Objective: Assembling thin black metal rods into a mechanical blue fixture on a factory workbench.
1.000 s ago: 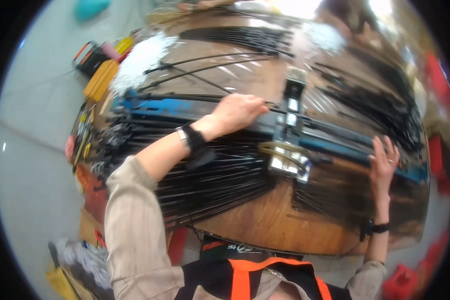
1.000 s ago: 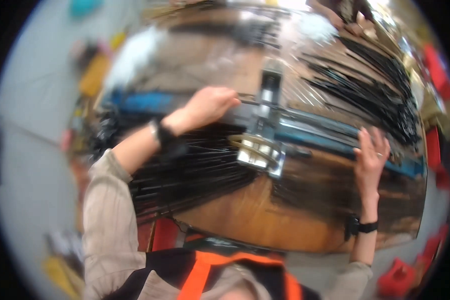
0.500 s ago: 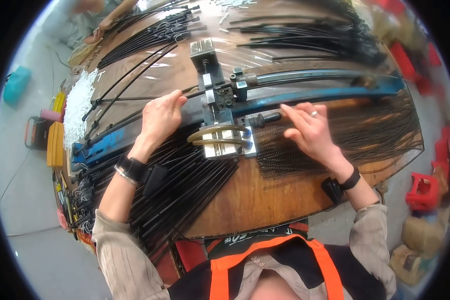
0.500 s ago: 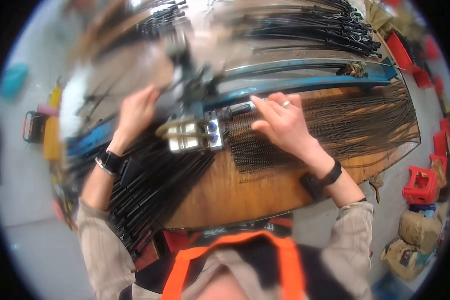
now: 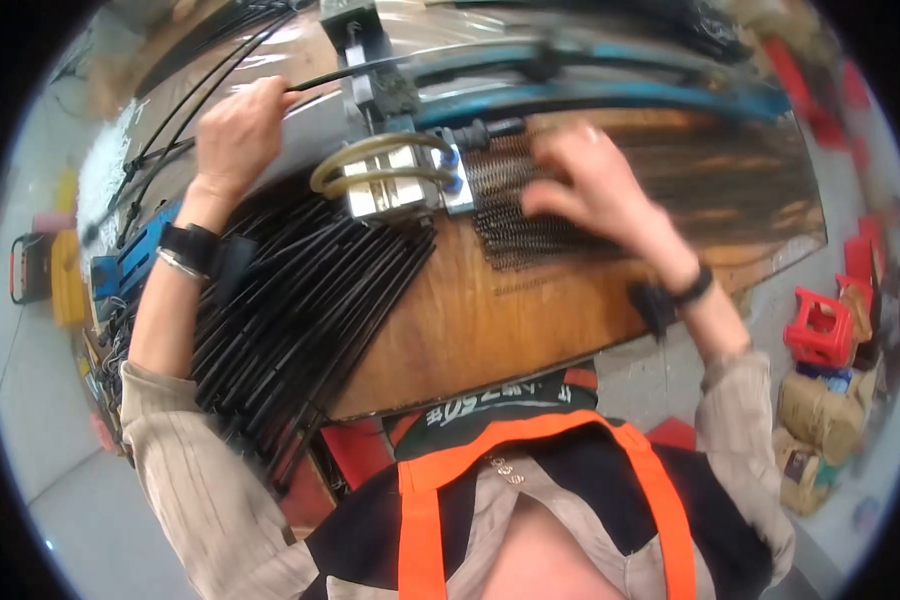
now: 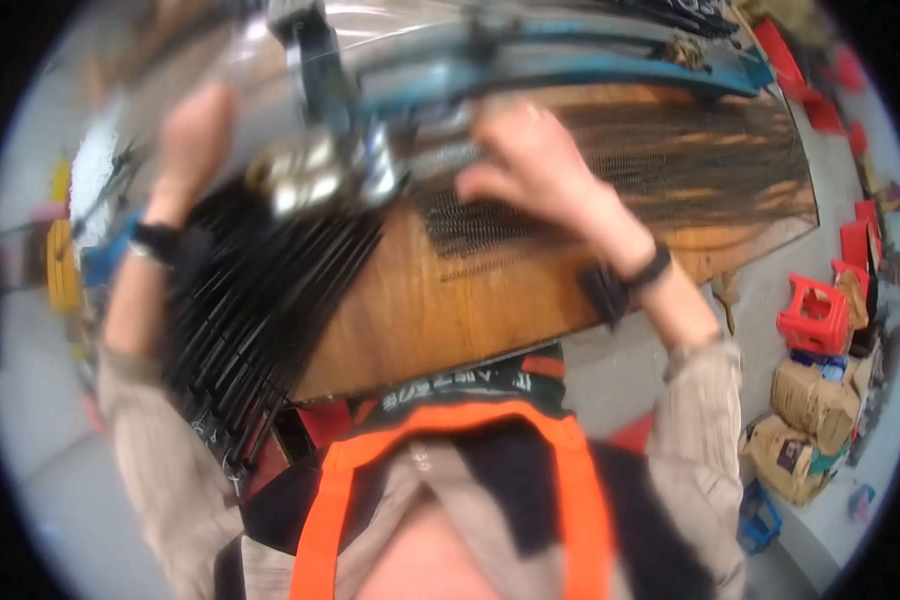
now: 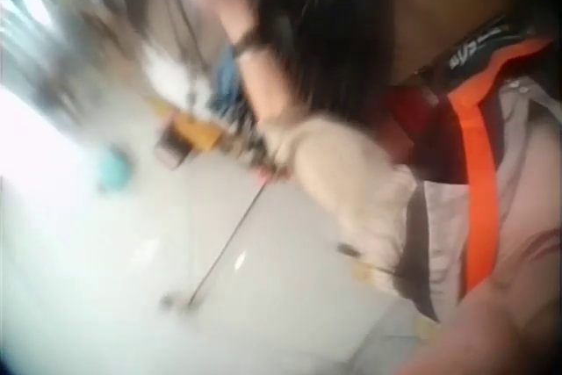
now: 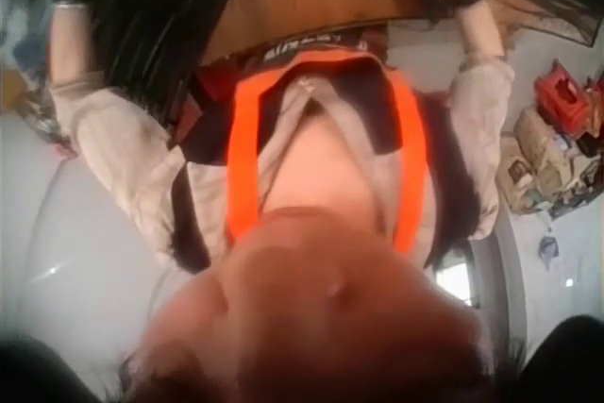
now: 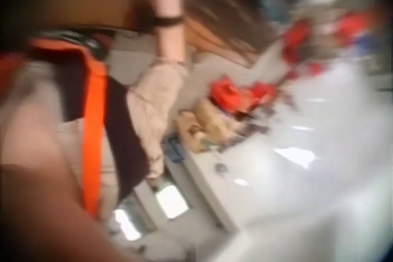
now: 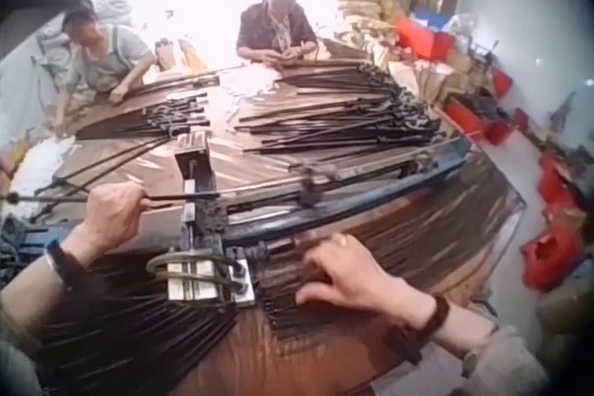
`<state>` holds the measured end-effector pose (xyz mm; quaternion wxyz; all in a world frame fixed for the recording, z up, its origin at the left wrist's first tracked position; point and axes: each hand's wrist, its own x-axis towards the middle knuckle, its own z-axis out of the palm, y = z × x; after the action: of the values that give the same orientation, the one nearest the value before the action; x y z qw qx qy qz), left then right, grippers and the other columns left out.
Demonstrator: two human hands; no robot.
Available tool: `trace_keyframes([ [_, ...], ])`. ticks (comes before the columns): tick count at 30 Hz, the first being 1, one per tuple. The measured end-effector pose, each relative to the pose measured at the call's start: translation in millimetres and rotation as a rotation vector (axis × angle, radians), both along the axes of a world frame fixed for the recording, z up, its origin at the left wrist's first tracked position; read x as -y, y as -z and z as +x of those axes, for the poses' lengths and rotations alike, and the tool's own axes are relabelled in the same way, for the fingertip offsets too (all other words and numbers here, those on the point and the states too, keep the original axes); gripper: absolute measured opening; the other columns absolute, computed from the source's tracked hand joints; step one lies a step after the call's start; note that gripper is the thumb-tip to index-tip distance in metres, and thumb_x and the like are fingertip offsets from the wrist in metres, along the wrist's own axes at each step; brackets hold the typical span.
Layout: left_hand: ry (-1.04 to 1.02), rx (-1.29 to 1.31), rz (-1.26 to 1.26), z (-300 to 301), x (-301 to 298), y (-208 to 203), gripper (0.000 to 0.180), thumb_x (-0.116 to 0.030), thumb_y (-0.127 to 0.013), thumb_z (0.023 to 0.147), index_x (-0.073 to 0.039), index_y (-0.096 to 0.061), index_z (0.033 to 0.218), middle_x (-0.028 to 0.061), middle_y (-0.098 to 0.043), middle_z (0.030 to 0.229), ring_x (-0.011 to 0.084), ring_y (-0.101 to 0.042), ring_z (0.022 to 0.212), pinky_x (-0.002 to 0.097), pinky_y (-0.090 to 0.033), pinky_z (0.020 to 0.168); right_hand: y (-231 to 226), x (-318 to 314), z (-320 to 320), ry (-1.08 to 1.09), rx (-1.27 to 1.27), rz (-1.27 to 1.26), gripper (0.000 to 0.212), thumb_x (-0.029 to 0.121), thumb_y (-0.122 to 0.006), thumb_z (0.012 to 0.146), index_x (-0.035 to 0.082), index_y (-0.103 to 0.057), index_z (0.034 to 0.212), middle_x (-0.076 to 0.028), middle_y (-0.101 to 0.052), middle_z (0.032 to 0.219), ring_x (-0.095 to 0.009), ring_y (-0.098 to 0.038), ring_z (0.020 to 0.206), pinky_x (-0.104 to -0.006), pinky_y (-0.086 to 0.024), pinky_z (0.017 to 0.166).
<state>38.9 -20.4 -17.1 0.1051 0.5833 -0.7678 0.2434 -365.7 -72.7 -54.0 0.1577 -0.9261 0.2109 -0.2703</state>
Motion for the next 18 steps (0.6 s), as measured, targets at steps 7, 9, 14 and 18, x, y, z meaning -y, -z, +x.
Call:
trace_keyframes([
  [7, -0.029, 0.347, -0.430, 73, -27, 2, 0.016, -0.029, -0.058, 0.095, -0.014, -0.060, 0.101, 0.0036, -0.066, 0.087, 0.0240, -0.064, 0.082, 0.0392, -0.045, 0.073, 19, -67, -8, -0.130, -0.170, -0.139, 0.028, 0.024, -0.081, 0.071, 0.009, -0.058, 0.081, -0.006, -0.054, 0.076, -0.025, -0.054, 0.075, -0.0352, -0.041, 0.069],
  [9, -0.169, 0.139, -0.330, 22, -61, -1, 0.013, -0.026, -0.060, 0.092, -0.014, -0.059, 0.096, 0.0035, -0.062, 0.085, 0.0229, -0.062, 0.081, 0.0395, -0.042, 0.075, 17, -66, -10, -0.166, -0.211, -0.064, 0.026, 0.020, -0.080, 0.072, 0.009, -0.057, 0.078, -0.006, -0.052, 0.074, -0.025, -0.053, 0.074, -0.0353, -0.040, 0.067],
  [14, -0.192, -0.384, 0.207, -159, -196, 16, 0.013, -0.018, -0.069, 0.082, -0.011, -0.059, 0.086, 0.0059, -0.053, 0.077, 0.0251, -0.054, 0.073, 0.0387, -0.040, 0.069, 2, -64, -4, -0.159, -0.322, -0.017, 0.022, 0.015, -0.076, 0.077, 0.008, -0.056, 0.076, -0.007, -0.053, 0.071, -0.026, -0.054, 0.071, -0.0365, -0.042, 0.066],
  [18, -0.446, -0.504, 0.127, -197, -231, 68, 0.015, -0.015, -0.072, 0.081, -0.009, -0.062, 0.091, 0.0061, -0.056, 0.084, 0.0252, -0.054, 0.081, 0.0380, -0.042, 0.072, 6, -75, 13, -0.172, -0.230, 0.089, 0.018, 0.014, -0.074, 0.081, 0.005, -0.058, 0.080, -0.009, -0.060, 0.075, -0.030, -0.060, 0.072, -0.0387, -0.047, 0.065],
])
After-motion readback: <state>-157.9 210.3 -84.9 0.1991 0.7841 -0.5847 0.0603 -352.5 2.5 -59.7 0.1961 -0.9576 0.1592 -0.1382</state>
